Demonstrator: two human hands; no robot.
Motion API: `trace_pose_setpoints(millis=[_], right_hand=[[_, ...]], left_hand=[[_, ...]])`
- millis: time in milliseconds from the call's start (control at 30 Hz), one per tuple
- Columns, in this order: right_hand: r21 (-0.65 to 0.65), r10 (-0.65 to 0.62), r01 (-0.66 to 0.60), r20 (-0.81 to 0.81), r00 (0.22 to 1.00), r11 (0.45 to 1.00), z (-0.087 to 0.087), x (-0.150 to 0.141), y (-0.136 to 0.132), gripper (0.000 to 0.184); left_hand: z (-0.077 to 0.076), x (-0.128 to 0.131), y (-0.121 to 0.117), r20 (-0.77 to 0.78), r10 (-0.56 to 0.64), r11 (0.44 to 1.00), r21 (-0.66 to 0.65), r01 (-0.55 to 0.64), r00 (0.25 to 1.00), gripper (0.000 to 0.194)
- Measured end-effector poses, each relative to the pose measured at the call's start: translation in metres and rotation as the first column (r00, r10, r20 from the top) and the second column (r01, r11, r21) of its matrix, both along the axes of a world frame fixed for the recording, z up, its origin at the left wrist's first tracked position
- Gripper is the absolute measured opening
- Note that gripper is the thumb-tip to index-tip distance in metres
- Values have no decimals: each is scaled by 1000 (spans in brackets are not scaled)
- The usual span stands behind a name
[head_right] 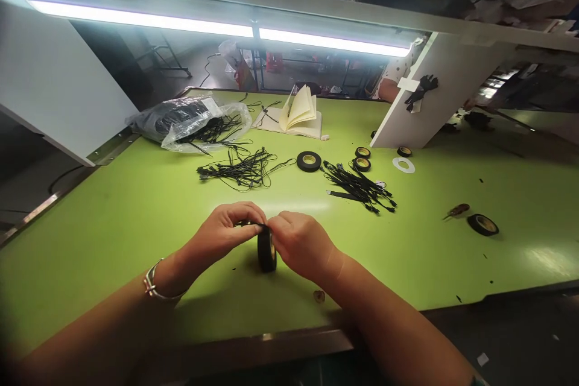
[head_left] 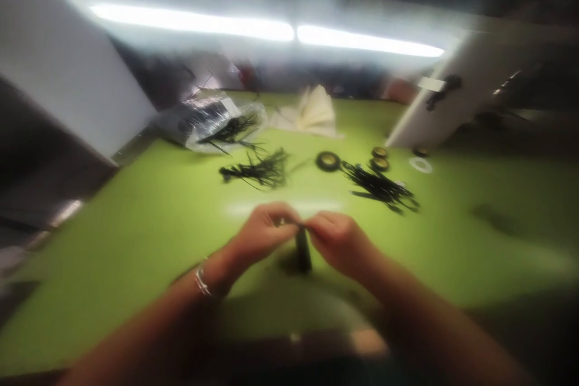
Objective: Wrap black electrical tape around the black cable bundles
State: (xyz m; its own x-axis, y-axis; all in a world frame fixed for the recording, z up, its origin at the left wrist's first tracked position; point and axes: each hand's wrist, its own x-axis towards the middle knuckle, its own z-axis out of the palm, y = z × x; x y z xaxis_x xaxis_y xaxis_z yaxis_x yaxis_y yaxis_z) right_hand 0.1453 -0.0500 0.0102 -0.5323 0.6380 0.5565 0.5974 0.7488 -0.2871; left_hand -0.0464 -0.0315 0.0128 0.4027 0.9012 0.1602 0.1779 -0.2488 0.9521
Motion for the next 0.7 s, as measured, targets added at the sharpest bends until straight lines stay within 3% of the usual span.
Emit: trace_pose_setpoints(millis=[100, 200, 333, 467, 533, 600, 700], right_hand=[[154, -29, 17, 80, 996, 988, 1, 2, 0, 19], [274, -22, -9, 111, 994, 962, 0, 3, 1, 19], [340, -44, 0, 122, 992, 940, -2, 3, 2, 13], [347, -92, 41, 133, 987, 937, -4, -1, 2, 16], [336, -121, 78, 111, 986, 939, -5, -2, 2, 20], [335, -147, 108, 93, 985, 936, -5, -4, 1, 21], [340, -163, 121, 99, 982, 933, -5, -6, 0, 23]], left_hand=[[-4, -1, 4, 180, -97, 953, -266, 143, 979, 8], [-6, 0, 5, 275, -84, 902, -387, 190, 958, 6], [-2, 2, 2, 288, -42, 916, -371, 152, 957, 10], [-1, 3, -1, 126, -10, 947, -316, 50, 992, 28], [-2, 2, -2, 21, -5, 974, -228, 9, 1000, 29], [-1, 2, -1, -85, 45, 999, 6, -45, 995, 24], [-1, 1, -2, -195, 146, 913, 405, -56, 970, 15]])
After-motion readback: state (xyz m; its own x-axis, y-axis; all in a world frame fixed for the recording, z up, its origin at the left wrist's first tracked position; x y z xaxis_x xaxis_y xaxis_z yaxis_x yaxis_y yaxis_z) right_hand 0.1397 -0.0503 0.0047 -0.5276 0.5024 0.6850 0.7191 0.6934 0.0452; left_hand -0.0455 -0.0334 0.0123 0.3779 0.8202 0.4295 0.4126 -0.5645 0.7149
